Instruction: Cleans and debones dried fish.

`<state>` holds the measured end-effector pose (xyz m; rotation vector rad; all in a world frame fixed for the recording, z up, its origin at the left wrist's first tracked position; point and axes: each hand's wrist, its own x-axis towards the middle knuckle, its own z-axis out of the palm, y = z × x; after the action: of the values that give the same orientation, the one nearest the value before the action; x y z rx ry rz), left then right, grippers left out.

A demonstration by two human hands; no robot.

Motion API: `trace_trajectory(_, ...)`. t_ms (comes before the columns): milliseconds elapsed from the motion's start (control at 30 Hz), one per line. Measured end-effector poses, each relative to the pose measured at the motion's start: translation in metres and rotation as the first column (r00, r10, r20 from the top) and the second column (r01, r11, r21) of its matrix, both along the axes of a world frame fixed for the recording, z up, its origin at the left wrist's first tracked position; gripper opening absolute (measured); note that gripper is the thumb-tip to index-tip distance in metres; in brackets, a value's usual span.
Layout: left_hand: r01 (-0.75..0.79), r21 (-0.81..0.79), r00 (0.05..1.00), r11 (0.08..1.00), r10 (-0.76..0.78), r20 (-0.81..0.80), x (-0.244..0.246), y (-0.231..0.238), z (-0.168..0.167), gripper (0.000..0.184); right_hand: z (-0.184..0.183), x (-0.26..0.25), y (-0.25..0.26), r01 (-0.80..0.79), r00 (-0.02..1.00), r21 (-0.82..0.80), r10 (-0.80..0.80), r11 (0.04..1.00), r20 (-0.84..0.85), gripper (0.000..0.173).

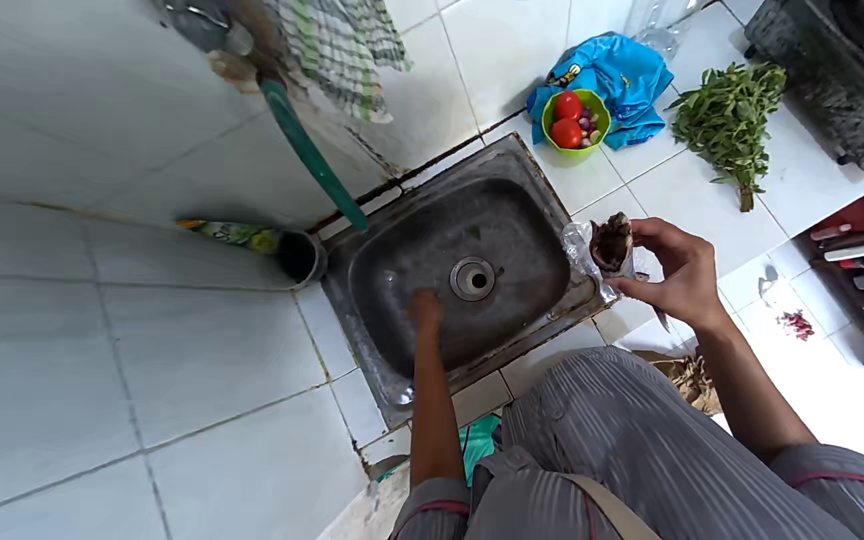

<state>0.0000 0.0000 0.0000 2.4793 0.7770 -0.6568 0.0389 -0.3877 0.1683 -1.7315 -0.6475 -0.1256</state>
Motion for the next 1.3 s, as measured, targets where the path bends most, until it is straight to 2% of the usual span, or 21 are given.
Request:
trace_trajectory(267,-0.172,0.077,0.938,0.982,0.139,0.317,-0.011,0.002,0.038,0.03,0.0,0.003,0.006,-0.015,1.0,0.007,0.015,1.0,-0.018,0.059)
trace_trajectory(367,-0.175,-0.043,0.9,0.984,0.178,0.398,-0.011,-0.013,0.042,0.032,-0.005,0.006,0.006,-0.004,0.995,0.049,0.009,0.999,-0.099,0.06)
trace_trajectory(467,-0.029,-0.239,0.872,0.971,0.141,0.469,-0.002,-0.043,0.043,0.032,-0.018,0.016,0.003,0.029,0.98,0.035,-0.021,0.999,-0.196,0.062)
trace_trajectory(567,0.138,-0.399,0.869,0.906,0.082,0.487,0.011,-0.086,0.053,0.031,-0.041,0.042,0.001,0.097,0.968,-0.056,-0.108,0.994,-0.226,0.058)
trace_trajectory(733,0.317,-0.523,0.877,0.791,-0.034,0.48,0.027,-0.157,0.072,0.031,-0.063,0.071,-0.027,0.08,0.97,-0.377,-0.16,0.923,-0.185,0.057)
trace_trajectory(867,0.414,-0.599,0.881,0.686,-0.135,0.454,0.03,-0.204,0.069,0.029,-0.064,0.077,-0.047,0.048,0.952,-0.466,-0.182,0.883,-0.245,0.056)
trace_trajectory(933,0.435,-0.566,0.878,0.701,-0.19,0.439,0.031,-0.222,0.069,0.026,-0.066,0.076,-0.052,0.018,0.944,-0.482,-0.174,0.876,-0.281,0.056)
trace_trajectory(1033,0.484,-0.425,0.847,0.765,-0.286,0.448,0.036,-0.242,0.065,0.022,-0.077,0.073,-0.056,0.006,0.934,-0.514,-0.189,0.858,-0.304,0.056)
trace_trajectory(1200,0.719,-0.181,0.643,0.671,-0.544,0.539,0.049,-0.277,0.047,0.029,-0.079,0.069,-0.063,0.069,0.903,-0.511,-0.271,0.857,-0.333,0.056)
trace_trajectory(1267,0.745,-0.129,0.613,0.655,-0.594,0.521,0.052,-0.285,0.045,0.03,-0.075,0.067,-0.065,0.078,0.895,-0.516,-0.288,0.853,-0.34,0.055)
trace_trajectory(1300,0.73,-0.141,0.635,0.668,-0.588,0.5,0.052,-0.286,0.047,0.028,-0.075,0.066,-0.066,0.076,0.895,-0.519,-0.288,0.851,-0.341,0.054)
